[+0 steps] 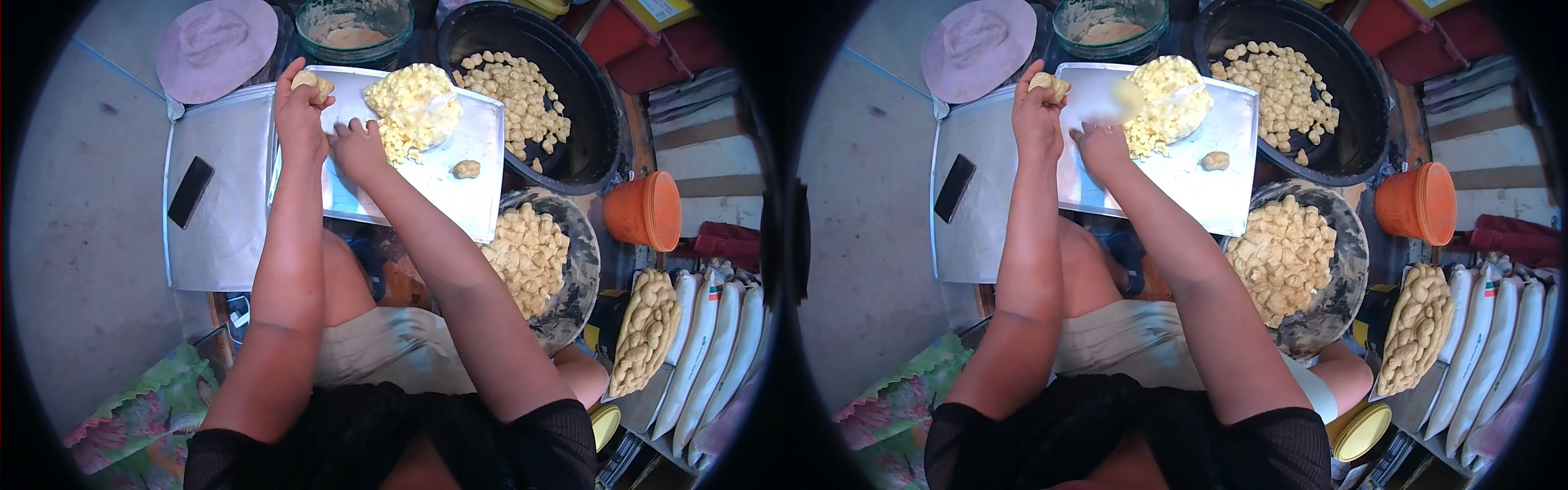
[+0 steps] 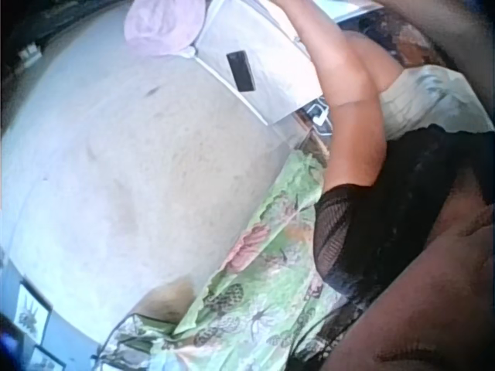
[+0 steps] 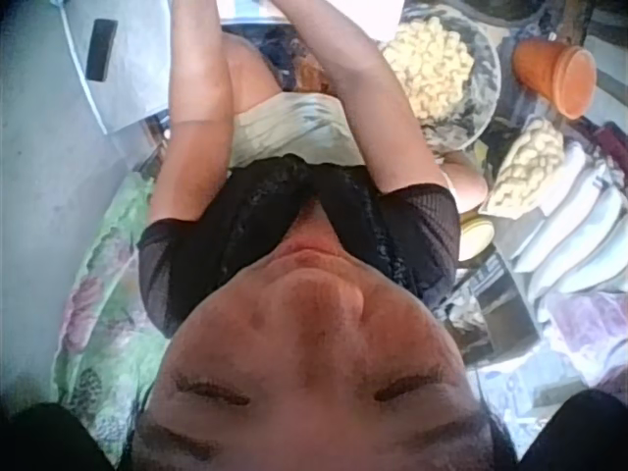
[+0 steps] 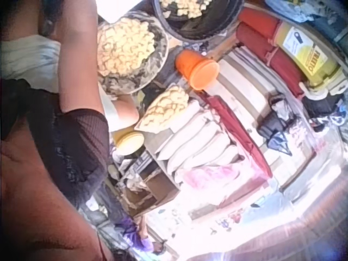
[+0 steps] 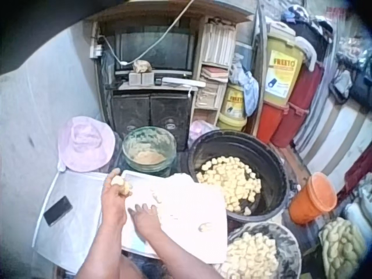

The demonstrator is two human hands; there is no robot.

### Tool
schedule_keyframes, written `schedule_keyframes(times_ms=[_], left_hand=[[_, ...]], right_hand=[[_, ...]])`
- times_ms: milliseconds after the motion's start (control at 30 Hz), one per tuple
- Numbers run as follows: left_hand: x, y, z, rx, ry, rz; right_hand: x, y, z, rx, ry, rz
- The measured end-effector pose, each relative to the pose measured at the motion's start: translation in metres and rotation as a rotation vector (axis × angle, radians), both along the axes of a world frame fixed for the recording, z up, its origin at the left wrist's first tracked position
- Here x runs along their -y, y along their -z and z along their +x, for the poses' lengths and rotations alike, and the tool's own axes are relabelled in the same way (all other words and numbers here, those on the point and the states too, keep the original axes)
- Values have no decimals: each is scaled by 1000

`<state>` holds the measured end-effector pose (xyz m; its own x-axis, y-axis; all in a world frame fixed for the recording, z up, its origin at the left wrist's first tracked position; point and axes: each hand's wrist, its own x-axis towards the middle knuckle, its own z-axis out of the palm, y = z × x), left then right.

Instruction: The person wraps dough around pieces of filling to form dough balls by hand and presses dough pieces in a bowl.

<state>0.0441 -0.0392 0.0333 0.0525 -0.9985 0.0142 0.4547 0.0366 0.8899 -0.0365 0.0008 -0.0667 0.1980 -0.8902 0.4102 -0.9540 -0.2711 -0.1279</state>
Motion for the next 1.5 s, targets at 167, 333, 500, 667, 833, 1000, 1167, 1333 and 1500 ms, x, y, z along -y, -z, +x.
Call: schedule_keyframes(times_ms=[167,333,500,667,833,1000,1167,1333,1500], left_hand=[[2,0,13,44,64,35],[-1,2,11,177,143,-5],[-14,-4,-3,339,373,-25],[-16,19,-17,672,481,-206],[-18,25,-23,750,510,-257],[-22,20,-26,868,538,-274],[-24,21,-33,683,712,-215],[-39,7,-38,404,972,-79],[-44,2,-44,150,1092,-8]], right_hand=[[-1,-9,-12,204,-57,250],[-70,-15,-72,803,162,180],[-110,3,-96,688,319,346],[-109,29,-107,926,388,218],[-114,26,-108,671,339,112],[-128,35,-100,524,289,77],[-125,25,-102,744,288,-198],[-101,-54,-94,1569,134,-444],[-93,-72,-102,1026,115,-367]])
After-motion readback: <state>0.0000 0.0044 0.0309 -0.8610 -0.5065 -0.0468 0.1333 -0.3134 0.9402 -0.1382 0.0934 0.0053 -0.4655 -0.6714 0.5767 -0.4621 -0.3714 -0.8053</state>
